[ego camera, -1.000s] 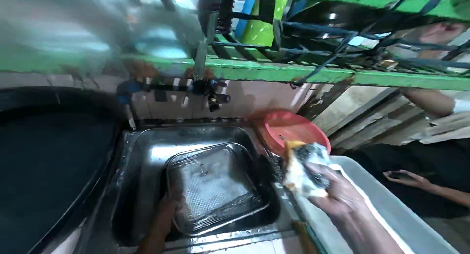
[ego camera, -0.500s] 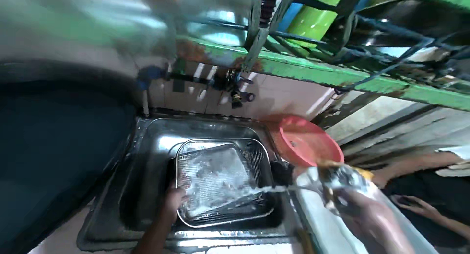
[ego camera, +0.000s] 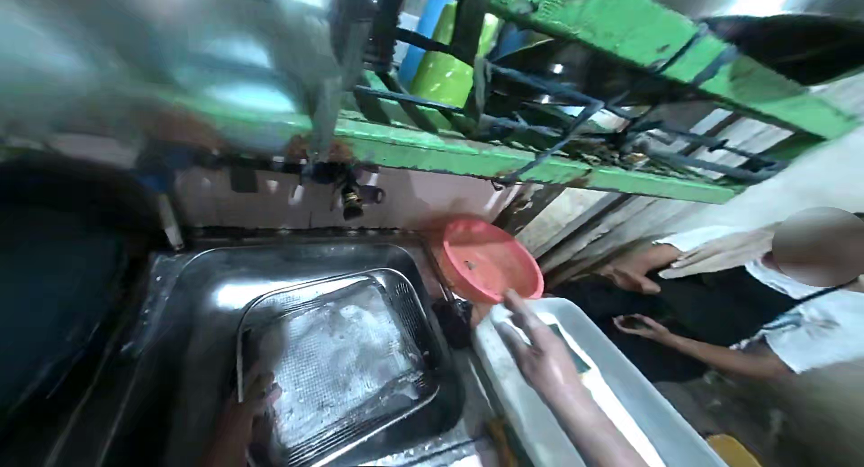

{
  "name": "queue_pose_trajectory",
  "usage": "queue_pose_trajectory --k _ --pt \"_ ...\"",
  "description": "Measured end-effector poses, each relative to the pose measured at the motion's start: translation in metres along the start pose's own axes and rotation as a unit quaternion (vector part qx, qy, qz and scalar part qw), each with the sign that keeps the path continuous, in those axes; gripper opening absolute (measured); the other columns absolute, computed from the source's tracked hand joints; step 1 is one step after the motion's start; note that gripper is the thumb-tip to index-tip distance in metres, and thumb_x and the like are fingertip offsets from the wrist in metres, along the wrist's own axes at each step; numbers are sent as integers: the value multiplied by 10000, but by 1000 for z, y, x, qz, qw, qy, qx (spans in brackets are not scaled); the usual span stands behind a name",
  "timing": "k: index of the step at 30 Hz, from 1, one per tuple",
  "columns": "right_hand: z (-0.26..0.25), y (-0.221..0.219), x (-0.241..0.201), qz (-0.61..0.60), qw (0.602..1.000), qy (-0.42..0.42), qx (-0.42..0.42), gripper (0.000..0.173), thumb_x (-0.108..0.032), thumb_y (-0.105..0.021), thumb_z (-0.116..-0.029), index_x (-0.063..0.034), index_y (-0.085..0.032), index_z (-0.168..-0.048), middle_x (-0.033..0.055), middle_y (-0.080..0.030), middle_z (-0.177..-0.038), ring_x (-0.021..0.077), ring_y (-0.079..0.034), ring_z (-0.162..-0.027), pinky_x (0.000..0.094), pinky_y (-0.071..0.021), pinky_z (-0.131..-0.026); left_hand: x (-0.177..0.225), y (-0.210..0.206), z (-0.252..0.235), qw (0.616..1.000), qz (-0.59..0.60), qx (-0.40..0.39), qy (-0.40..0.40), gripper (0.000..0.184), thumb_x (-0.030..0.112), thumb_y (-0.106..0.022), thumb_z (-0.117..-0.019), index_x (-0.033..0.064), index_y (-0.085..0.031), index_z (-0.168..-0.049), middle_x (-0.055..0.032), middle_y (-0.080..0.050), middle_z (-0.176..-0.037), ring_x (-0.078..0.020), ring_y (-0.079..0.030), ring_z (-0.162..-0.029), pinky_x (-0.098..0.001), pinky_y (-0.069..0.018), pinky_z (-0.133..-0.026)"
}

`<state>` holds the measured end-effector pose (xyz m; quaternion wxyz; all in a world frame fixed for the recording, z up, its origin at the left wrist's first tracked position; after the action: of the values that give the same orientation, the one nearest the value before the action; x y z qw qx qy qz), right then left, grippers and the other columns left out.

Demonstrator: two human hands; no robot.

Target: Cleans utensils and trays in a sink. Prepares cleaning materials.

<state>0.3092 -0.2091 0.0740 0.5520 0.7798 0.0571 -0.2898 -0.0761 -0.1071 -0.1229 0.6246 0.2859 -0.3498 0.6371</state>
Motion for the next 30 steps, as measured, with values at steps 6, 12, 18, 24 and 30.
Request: queue_pose_trajectory --k 6,12,18,24,30 --pt "-63 -106 31 149 949 -135 -243 676 -232 -608 -998 -59 -338 -1593 282 -248 -1644 448 -231 -1533 594 -201 -1242 -4 2 0 1000 11 -4 22 583 41 -467 -1023 131 -316 -1579 -181 -547 -1411 -272 -635 -1078 -446 -556 -816" --pt "-50 -136 48 245 922 -111 -278 669 -158 -602 -984 -152 -353 -1605 269 -122 -1687 487 -88 -1557 608 -208 -1239 -5 1 0 999 28 15 28 548 38 -456 -1037 128 -349 -1566 -177 -542 -1446 -316 -643 -1137 -484 -567 -834" --pt "-58 -76 13 65 987 -36 -143 506 -265 -604 -1027 -104 -524 -1500 199 -419 -1592 369 -397 -1479 544 -331 -1208 -2 2 -1 999 -48 -2 10 612 16 -430 -1013 123 -288 -1599 -215 -437 -1534 -354 -587 -1204 -517 -543 -902" --pt "-25 13 138 111 989 -101 6 284 -90 -584 -1003 41 -667 -1241 281 -618 -1310 431 -583 -1254 550 -462 -1090 -1 2 -6 999 -39 -14 7 637 -10 -473 -989 87 -278 -1587 -203 -410 -1544 -301 -580 -1212 -474 -554 -893" --pt "15 -7 227 134 944 -277 -118 730 -81 -626 -948 -65 -309 -1605 336 -453 -1501 529 -476 -1358 678 -399 -1095 -7 6 -2 999 -39 10 0 583 55 -498 -1009 139 -364 -1571 -176 -532 -1460 -305 -623 -1156 -470 -548 -884"
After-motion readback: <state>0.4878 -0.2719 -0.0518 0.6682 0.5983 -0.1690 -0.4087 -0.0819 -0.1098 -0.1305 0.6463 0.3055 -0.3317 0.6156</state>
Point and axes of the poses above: each hand's wrist, its own z-axis away from the middle knuckle, its own y-axis out of the back of the hand, x = y × z, the point moved 5 cm from there along -z, towards the middle knuckle
